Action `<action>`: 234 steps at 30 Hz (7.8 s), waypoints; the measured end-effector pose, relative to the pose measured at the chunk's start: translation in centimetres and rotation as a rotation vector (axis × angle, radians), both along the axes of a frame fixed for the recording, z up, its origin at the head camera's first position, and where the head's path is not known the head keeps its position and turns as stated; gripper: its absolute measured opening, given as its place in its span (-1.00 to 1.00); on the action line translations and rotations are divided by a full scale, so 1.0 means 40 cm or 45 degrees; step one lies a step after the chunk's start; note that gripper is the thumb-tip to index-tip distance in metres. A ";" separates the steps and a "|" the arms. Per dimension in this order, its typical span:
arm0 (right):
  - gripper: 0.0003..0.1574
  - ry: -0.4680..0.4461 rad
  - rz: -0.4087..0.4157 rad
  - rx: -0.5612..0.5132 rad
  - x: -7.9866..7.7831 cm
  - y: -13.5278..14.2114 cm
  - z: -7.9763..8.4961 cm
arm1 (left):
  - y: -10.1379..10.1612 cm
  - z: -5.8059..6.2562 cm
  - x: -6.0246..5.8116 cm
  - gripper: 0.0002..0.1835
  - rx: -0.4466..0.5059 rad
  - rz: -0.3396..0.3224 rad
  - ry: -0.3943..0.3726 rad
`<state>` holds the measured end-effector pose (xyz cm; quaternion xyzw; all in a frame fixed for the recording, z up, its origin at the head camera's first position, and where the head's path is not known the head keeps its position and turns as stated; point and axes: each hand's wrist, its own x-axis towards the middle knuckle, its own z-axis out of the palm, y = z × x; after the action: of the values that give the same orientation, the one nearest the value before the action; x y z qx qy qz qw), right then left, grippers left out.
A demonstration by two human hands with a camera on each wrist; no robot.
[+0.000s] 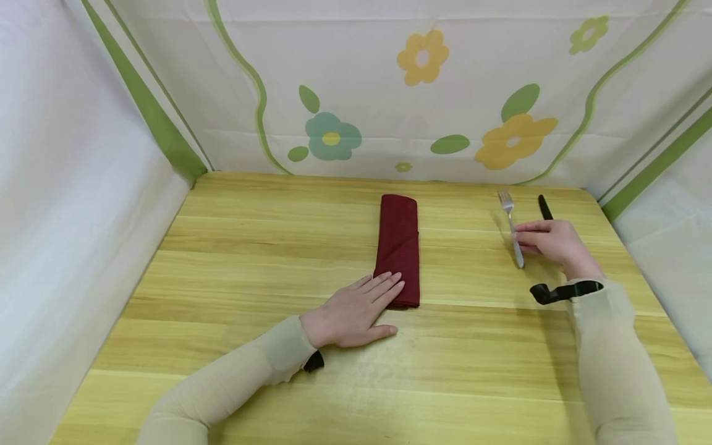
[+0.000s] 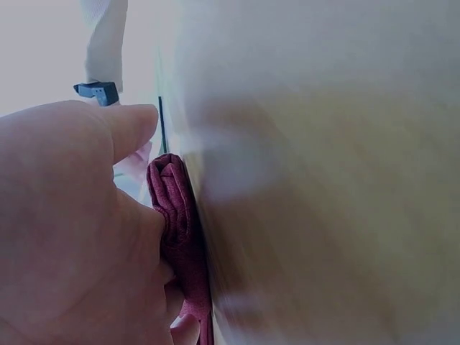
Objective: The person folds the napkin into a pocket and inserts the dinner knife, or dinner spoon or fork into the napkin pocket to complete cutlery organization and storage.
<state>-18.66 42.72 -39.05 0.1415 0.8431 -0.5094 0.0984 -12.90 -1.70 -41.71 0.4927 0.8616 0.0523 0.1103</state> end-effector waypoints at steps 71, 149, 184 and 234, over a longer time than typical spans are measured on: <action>-0.85 0.412 0.218 -0.892 0.003 -0.525 0.092 | 0.045 0.011 -0.070 -0.74 1.230 0.479 -0.863; -0.57 -0.068 0.244 -0.830 -0.205 -0.516 -0.067 | 0.038 -0.015 -0.040 -0.10 -0.143 -0.012 -0.004; -0.60 0.113 0.103 -0.666 -0.232 -0.532 -0.072 | 0.040 -0.005 -0.039 -0.08 -0.146 -0.007 -0.011; -0.61 0.132 0.343 -0.303 -0.196 -0.506 -0.070 | 0.038 -0.011 -0.036 0.11 -0.159 -0.033 0.022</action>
<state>-26.48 22.46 -41.86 -0.0116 0.7922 -0.5943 0.1380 -14.35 -0.18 -42.17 0.4962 0.8577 -0.0073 0.1342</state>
